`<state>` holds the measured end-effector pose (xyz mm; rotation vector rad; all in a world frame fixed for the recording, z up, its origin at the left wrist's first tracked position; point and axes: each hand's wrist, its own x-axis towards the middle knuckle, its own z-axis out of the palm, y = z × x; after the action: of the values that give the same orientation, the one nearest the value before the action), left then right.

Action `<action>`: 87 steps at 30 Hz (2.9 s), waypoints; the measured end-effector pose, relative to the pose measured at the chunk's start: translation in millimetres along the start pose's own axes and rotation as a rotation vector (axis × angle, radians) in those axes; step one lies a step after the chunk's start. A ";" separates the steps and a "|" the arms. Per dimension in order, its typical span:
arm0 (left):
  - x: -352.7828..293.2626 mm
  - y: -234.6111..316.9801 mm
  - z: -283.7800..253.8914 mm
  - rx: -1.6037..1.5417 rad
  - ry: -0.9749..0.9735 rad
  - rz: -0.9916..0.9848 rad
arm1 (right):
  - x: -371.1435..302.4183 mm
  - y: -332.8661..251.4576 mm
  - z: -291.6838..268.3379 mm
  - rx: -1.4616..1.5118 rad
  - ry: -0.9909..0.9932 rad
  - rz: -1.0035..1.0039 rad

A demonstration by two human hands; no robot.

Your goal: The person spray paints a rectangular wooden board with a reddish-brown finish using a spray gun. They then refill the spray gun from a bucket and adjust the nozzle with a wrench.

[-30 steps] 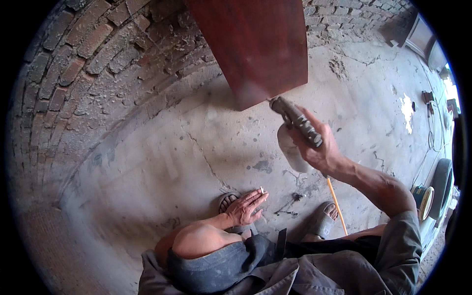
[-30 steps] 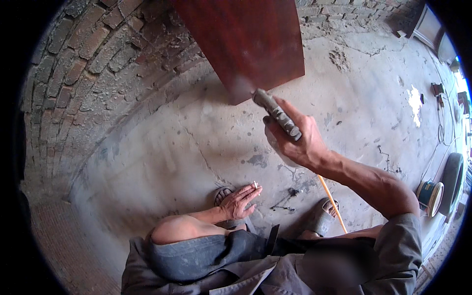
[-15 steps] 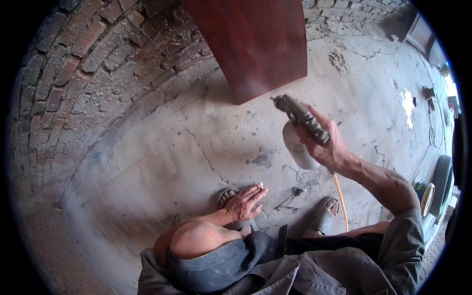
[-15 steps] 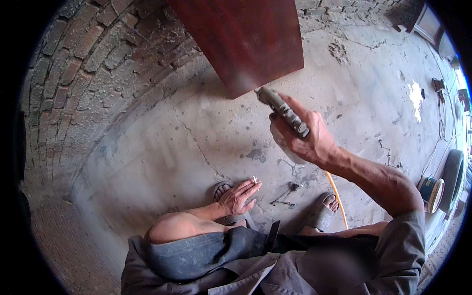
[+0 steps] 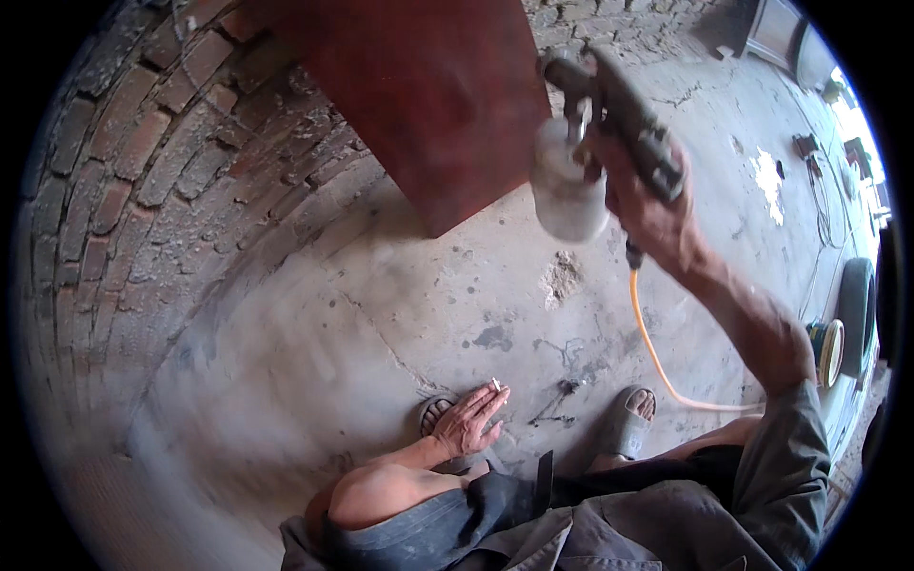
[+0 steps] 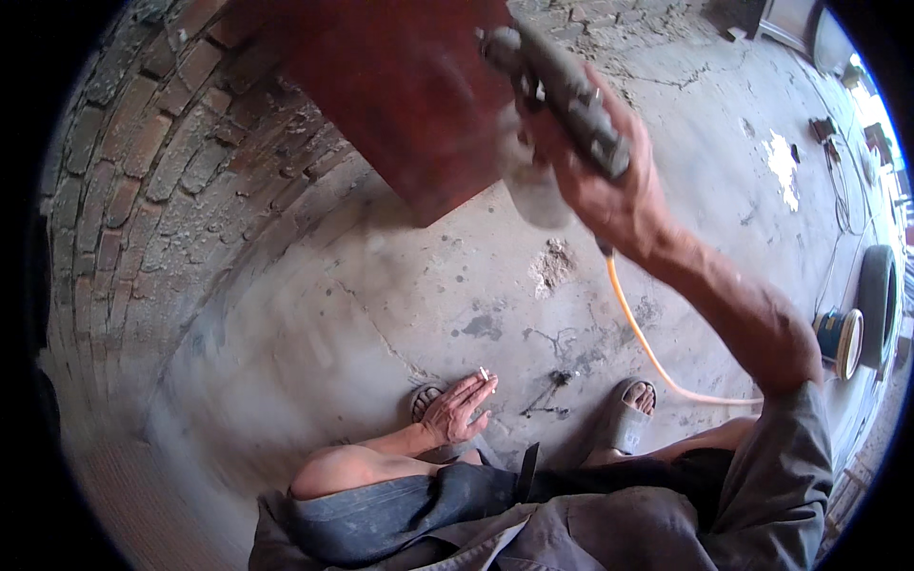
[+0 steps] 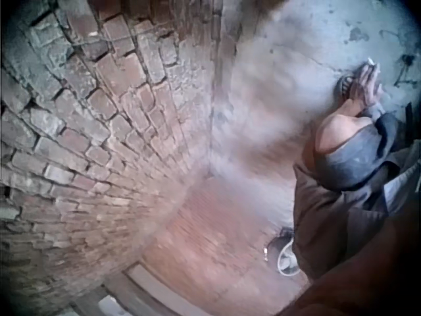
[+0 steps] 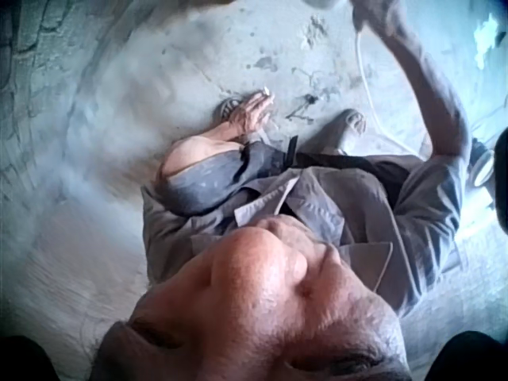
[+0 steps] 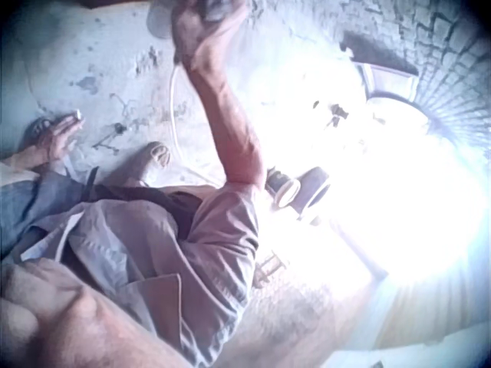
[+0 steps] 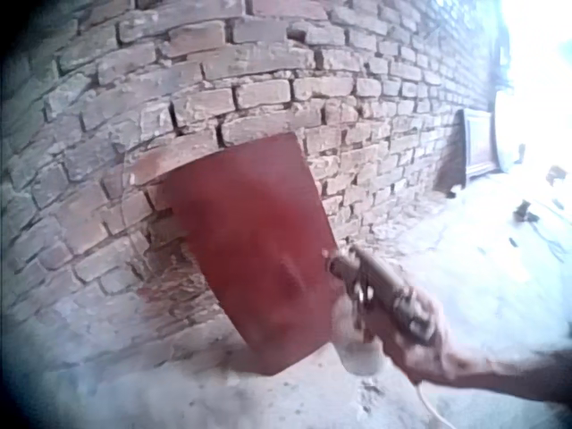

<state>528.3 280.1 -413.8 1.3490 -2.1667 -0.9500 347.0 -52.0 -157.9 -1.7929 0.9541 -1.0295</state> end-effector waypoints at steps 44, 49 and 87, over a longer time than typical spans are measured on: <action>314.3 853.3 -488.3 -1.484 -0.445 0.585 | -260.2 -470.6 -312.6 -0.009 0.772 0.706; 317.1 973.1 -475.5 -1.487 -0.566 0.592 | -313.2 -535.0 -355.8 -0.017 0.892 0.733; 273.3 907.3 -179.3 -0.485 -2.021 -0.837 | -395.6 -757.8 -327.1 -1.004 1.442 0.844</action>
<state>-31.7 246.0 370.7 0.8131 -1.4579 -4.0007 54.6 478.0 528.7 -0.6724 3.1503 -1.2443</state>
